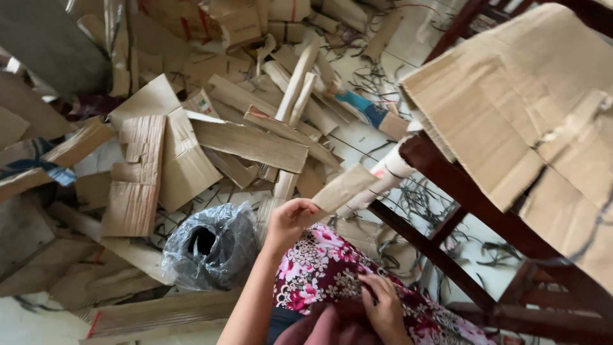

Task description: Wrapping a chair leg with cardboard and securing it with plastic strips for protection during transport.

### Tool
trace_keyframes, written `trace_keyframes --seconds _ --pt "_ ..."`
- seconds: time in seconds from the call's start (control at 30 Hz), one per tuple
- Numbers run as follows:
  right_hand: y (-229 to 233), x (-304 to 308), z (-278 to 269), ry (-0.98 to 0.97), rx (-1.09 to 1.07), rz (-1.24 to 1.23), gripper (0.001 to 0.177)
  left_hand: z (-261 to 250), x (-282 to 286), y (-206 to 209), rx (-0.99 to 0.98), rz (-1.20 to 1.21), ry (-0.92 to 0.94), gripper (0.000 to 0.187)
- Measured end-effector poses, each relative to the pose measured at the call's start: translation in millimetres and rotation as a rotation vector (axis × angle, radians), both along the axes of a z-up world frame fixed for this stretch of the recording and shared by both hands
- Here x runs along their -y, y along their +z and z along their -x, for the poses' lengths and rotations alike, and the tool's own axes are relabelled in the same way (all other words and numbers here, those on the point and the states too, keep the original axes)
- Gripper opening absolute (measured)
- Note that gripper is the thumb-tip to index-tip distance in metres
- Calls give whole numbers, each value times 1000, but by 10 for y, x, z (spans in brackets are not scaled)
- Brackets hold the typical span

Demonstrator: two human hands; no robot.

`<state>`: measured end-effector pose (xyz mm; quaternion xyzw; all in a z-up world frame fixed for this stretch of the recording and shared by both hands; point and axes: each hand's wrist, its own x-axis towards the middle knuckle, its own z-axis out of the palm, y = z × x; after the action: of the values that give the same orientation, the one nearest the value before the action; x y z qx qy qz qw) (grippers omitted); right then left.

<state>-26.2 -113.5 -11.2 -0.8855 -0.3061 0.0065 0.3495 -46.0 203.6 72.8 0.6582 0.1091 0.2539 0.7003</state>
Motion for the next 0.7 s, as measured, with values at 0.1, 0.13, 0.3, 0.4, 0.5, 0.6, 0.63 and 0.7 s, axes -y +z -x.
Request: trace_keyframes --seconds 0.1,0.13,0.3,0.4,0.5,0.6,0.63,0.7 --pt "-324 110 -54 19 -106 73 53 51 109 456 28 -83 -124 23" --pt "-397 145 -47 -3 -110 72 53 67 176 580 26 -83 -147 23" --pt "-597 325 -110 -3 -137 18 23 -84 692 1206 -55 -456 -352 21" --pt "-250 306 -51 16 -121 -31 12 -494 1095 1008 82 -556 -554 27" --pt "9 292 -15 28 1 -3 13 -958 1483 650 104 -784 -553 12" --pt "146 371 -34 -39 52 12 11 -1442 1920 114 -49 -1062 -586 7" --pt "268 449 -34 -50 54 12 11 -1523 2040 66 -42 -1064 -594 7" --pt "500 577 -30 -109 -122 98 17 -1676 2251 -42 -157 -1130 -690 17"
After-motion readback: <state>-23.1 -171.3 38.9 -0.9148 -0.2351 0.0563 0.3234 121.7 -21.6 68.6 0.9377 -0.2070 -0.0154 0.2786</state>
